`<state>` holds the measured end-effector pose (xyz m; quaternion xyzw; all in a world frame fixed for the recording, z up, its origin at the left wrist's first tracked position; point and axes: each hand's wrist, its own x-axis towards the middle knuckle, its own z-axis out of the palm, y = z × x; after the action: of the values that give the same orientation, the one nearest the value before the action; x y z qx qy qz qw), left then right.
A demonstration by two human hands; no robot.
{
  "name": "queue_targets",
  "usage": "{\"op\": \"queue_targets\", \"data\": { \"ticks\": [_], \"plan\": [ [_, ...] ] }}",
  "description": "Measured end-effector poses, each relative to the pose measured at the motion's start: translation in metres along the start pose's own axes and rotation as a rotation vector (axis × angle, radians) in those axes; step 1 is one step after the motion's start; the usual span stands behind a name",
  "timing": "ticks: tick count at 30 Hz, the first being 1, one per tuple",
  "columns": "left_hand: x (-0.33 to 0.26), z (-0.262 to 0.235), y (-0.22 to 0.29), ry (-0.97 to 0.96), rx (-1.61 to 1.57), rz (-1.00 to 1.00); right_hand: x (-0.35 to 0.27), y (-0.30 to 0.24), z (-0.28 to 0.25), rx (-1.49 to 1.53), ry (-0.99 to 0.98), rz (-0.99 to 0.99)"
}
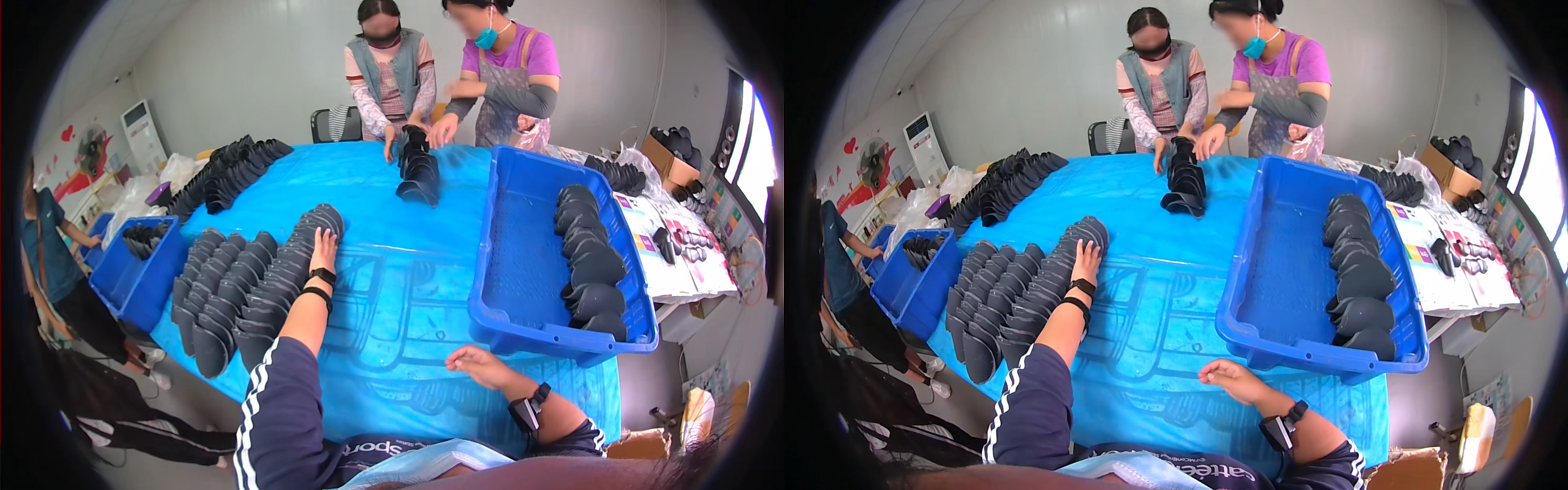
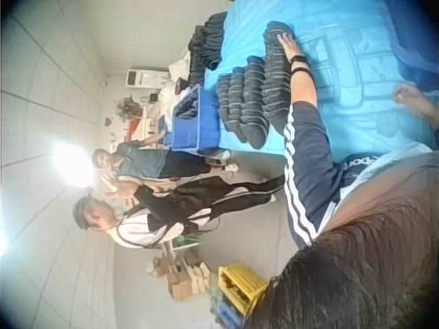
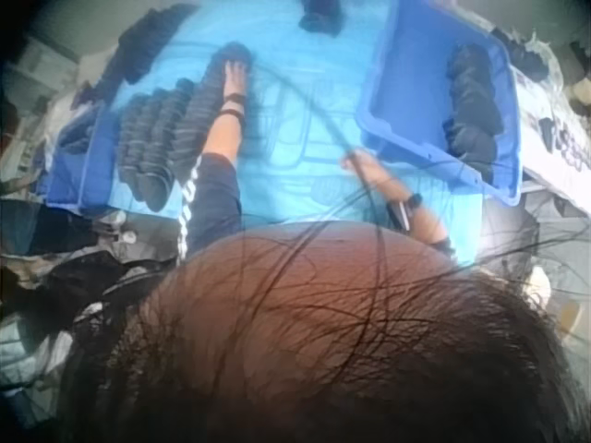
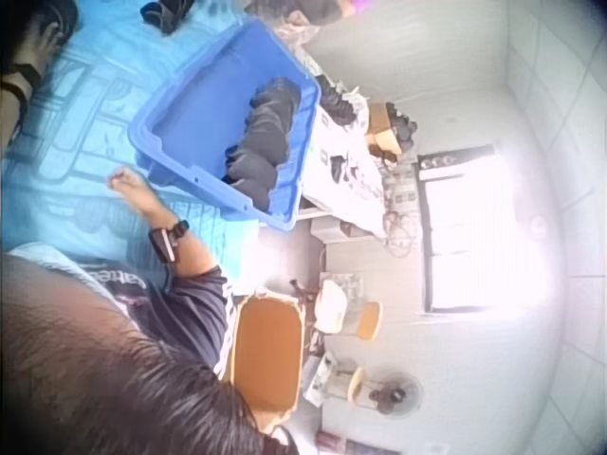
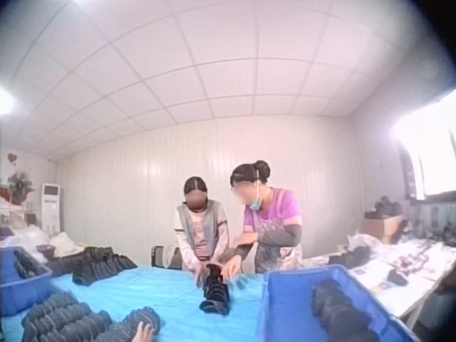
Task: The person is sorting and arranging dark shoe upper components on a table in a manufacturing setting.
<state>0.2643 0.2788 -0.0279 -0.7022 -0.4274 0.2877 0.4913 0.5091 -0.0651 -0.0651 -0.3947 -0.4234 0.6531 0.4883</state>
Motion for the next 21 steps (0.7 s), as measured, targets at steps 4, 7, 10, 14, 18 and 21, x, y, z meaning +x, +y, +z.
{"op": "queue_targets", "data": {
  "ticks": [4,7,10,14,18,21],
  "plan": [
    [-0.004,0.017,-0.006,0.054,-0.208,0.007,-0.001,0.001,0.008,-0.007,0.006,0.015],
    [-0.006,0.012,-0.011,0.021,-0.247,0.066,-0.002,0.002,0.007,-0.007,0.014,0.012],
    [0.002,0.023,-0.013,0.081,-0.247,0.045,-0.004,0.000,0.004,-0.015,0.013,-0.013],
    [-0.001,0.046,-0.028,0.051,-0.298,0.035,-0.003,0.000,-0.001,-0.014,0.020,-0.024],
    [-0.010,0.023,-0.038,0.192,-0.681,0.065,0.004,-0.001,0.002,-0.047,-0.041,-0.016],
    [-0.020,-0.087,-0.071,0.541,-1.189,0.273,0.003,0.002,0.005,-0.048,-0.021,0.007]
  ]
}}
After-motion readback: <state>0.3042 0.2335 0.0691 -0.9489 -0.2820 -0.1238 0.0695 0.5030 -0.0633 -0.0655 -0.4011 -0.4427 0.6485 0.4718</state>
